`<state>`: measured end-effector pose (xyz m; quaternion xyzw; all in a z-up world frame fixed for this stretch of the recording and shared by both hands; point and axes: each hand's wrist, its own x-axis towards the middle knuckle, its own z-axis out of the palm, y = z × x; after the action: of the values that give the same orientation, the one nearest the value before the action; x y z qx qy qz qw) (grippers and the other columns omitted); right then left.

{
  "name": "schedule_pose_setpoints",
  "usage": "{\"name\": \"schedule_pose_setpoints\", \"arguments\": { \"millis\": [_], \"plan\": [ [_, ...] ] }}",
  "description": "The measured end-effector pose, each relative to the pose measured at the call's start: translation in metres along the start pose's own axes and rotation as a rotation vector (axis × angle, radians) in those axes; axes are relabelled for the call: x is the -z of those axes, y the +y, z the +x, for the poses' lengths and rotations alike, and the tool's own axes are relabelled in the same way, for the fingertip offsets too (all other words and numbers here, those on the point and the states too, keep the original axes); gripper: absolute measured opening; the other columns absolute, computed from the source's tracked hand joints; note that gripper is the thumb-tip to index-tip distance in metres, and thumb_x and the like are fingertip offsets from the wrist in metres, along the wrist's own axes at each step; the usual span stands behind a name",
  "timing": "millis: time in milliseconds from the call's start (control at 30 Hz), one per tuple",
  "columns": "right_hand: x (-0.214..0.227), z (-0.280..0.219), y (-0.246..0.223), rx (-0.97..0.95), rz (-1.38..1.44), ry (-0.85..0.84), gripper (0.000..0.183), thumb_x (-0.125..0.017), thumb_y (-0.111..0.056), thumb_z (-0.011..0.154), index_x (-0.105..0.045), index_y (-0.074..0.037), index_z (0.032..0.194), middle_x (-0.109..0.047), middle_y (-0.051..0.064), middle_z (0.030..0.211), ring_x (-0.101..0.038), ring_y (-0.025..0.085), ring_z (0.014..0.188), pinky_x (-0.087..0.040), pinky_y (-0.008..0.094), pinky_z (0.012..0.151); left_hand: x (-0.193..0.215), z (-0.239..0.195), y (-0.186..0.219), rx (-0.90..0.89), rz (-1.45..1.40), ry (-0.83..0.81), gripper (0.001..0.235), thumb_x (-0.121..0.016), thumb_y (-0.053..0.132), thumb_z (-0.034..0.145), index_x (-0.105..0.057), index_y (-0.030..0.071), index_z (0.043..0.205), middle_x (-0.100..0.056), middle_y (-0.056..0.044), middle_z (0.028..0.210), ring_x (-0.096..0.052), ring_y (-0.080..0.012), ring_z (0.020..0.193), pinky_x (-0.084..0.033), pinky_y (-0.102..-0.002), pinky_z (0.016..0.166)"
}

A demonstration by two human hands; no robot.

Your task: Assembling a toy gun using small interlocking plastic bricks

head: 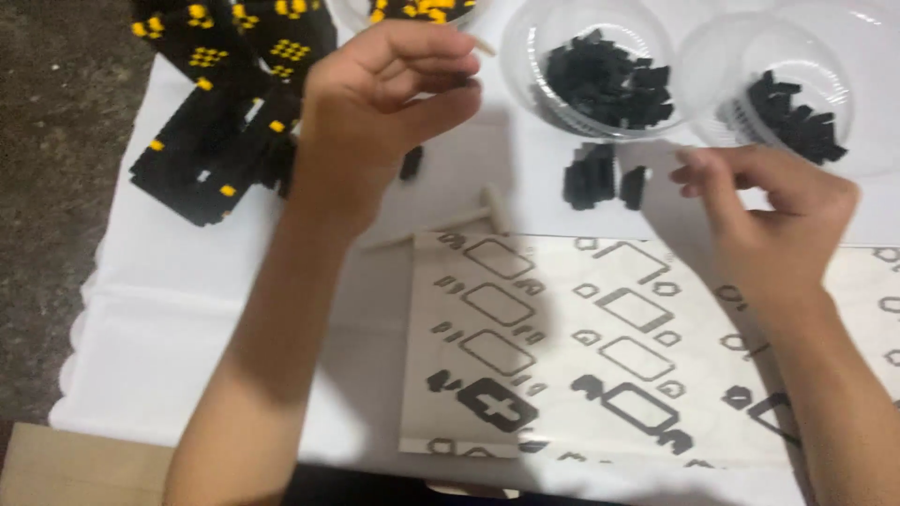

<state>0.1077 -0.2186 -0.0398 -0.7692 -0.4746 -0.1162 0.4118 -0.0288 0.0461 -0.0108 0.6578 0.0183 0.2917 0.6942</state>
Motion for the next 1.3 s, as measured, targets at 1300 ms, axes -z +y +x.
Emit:
{"name": "schedule_pose_setpoints", "arguments": {
  "millis": [1300],
  "plan": [
    [-0.008, 0.007, -0.038, -0.365, 0.768, -0.184, 0.018, -0.061, -0.003, 0.087, -0.065, -0.007, 0.105, -0.072, 0.008, 0.091, -0.070, 0.013, 0.079, -0.060, 0.022, 0.067, -0.062, -0.022, 0.000, -0.321, 0.657, -0.249, 0.029, -0.076, 0.008, 0.081, -0.066, 0.007, 0.108, -0.072, -0.003, 0.101, -0.071, -0.0108, 0.083, -0.053, -0.024, 0.083]
  ]
}}
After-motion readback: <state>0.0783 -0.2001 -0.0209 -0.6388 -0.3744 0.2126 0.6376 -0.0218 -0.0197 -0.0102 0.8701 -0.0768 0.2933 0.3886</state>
